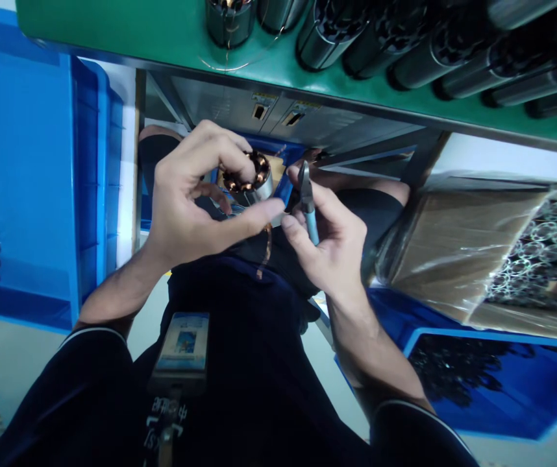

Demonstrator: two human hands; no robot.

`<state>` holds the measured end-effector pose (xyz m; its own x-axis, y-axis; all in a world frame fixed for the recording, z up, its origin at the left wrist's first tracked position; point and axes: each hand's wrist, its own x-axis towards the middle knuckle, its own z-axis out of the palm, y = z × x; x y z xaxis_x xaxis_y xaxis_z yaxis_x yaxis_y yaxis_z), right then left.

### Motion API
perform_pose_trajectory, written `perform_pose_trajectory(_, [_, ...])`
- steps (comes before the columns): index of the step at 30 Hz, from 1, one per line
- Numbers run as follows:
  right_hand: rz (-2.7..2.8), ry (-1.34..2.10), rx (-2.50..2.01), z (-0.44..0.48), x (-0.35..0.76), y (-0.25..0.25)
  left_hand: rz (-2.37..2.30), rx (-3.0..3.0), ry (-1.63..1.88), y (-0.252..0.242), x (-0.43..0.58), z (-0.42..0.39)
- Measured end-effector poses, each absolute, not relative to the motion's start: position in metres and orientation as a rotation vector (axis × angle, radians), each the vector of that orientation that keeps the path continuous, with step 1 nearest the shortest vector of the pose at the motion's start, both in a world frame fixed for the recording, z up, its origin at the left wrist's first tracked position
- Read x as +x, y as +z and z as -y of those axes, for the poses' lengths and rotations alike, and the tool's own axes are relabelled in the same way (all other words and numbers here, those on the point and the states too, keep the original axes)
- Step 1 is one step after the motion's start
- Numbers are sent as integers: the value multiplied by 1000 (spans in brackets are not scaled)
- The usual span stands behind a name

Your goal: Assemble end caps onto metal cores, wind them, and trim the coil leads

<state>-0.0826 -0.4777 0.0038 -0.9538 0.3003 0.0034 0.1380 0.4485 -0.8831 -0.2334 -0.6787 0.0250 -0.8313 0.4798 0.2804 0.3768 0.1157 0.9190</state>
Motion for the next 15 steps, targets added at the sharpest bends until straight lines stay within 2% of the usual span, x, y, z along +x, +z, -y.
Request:
perform_pose_trajectory(4, [2628, 1234, -274, 479, -82, 2, -1988, 653, 2041, 5, -233, 671])
perform_pose_trajectory(8, [2631, 1034, -275, 485, -82, 4, -1882, 458, 2019, 8, -225, 662])
perform_pose_trajectory(15, [2592, 1042, -267, 485, -84, 7, -1796, 460, 2130, 17, -220, 650])
